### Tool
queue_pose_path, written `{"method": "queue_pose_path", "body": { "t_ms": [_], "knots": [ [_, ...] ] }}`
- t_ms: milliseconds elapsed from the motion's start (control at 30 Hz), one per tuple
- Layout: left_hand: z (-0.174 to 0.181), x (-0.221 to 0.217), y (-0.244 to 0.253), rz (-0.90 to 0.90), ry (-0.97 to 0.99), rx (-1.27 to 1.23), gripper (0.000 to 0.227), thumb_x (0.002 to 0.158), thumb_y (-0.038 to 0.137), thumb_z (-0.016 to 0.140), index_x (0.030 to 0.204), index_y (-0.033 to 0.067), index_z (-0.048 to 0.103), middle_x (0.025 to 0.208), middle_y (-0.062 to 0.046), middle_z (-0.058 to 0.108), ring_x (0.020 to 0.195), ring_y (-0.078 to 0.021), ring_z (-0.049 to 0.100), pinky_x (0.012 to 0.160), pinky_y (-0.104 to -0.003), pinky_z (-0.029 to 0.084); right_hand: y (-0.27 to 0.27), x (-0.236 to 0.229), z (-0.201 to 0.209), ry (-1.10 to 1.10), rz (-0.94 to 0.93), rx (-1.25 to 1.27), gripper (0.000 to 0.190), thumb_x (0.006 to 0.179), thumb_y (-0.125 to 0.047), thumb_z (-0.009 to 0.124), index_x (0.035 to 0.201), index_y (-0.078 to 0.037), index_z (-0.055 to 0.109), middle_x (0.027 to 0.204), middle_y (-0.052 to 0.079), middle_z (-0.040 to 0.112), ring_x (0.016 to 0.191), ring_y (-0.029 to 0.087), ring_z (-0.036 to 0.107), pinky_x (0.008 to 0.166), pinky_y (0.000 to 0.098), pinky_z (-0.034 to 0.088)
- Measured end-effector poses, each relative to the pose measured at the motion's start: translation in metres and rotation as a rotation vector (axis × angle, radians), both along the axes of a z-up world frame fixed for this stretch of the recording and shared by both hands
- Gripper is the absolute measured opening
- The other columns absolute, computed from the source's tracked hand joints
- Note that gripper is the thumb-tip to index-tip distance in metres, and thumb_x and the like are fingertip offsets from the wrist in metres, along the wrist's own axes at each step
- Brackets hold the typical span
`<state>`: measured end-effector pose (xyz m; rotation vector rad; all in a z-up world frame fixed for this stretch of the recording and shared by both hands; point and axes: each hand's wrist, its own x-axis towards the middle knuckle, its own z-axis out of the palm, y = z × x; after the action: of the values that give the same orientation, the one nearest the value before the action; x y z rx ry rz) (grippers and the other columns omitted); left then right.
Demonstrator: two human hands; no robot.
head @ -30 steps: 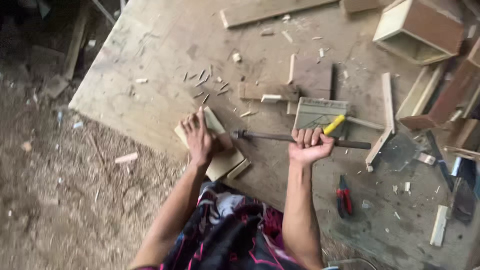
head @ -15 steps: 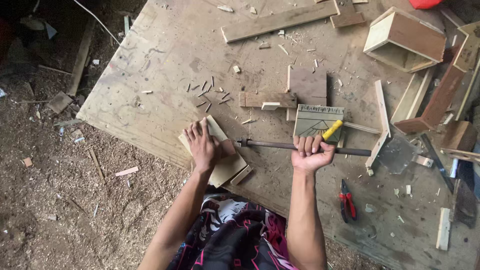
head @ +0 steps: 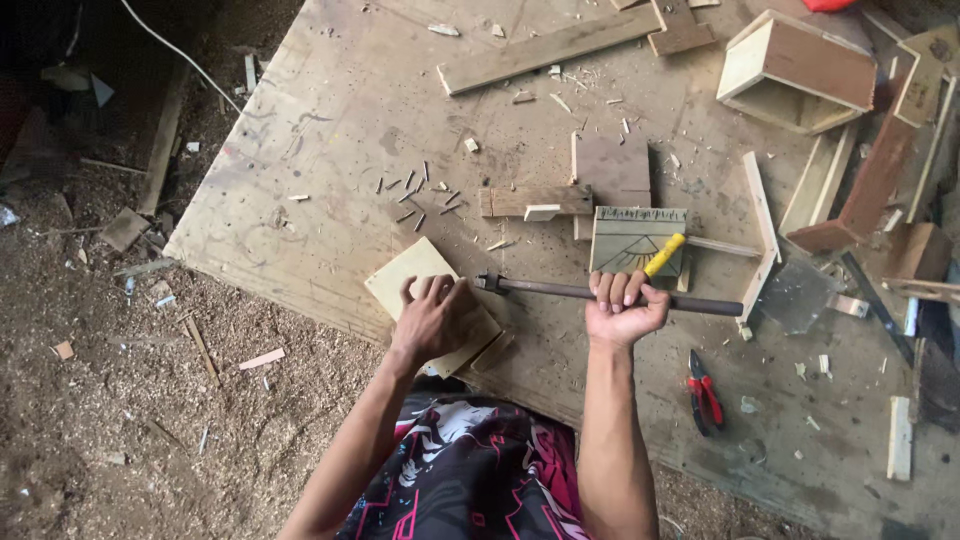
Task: The person repeatedly hammers nails into a small wooden box on a workbench. They pick up nails from the table, position them on the box, and strike them with a hammer. The box remains on the workbench throughout the clip.
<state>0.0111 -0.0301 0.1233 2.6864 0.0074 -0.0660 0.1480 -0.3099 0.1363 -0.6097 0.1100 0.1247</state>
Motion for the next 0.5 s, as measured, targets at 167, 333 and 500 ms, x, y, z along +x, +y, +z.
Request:
{"method": "queue_pose_path", "body": {
  "t_ms": [167,333,500],
  "knots": [
    [0.002,-0.007,-0.004,0.108,0.077,-0.028,0.069,0.085,0.038,0.074,0.142,0.0072,0.053,0.133,-0.017,0.058,0.123,-0.0331,0.052,0.103,-0.051,0.039,-0.002,0.003,0.019,0.05,-0.093,-0.025,0.032,0.086,-0.033,0.05,0.062,-0.015,0.037,0.049,0.0,0.03,0.044,0.015,0.025,0.063,0.0359,0.032],
    [-0.009,0.014,-0.037,0.355,0.241,-0.55,0.078,0.084,0.045,0.078,0.144,0.005,0.048,0.127,-0.019,0.065,0.116,-0.0316,0.064,0.1,-0.041,0.053,-0.023,0.004,0.057,-0.117,-0.136,-0.057,0.033,0.091,-0.03,0.049,0.065,-0.015,0.037,0.052,0.001,0.031,0.047,0.016,0.025,0.062,0.0348,0.03],
    [-0.01,0.061,-0.069,0.373,0.186,-1.135,0.058,0.105,0.044,0.057,0.142,0.0001,0.065,0.118,-0.016,0.078,0.111,-0.0217,0.073,0.096,-0.033,0.057,-0.05,0.006,0.089,-0.255,-0.168,-0.119,0.031,0.092,-0.028,0.048,0.066,-0.014,0.037,0.048,0.002,0.034,0.041,0.016,0.026,0.059,0.0337,0.03]
  ]
}}
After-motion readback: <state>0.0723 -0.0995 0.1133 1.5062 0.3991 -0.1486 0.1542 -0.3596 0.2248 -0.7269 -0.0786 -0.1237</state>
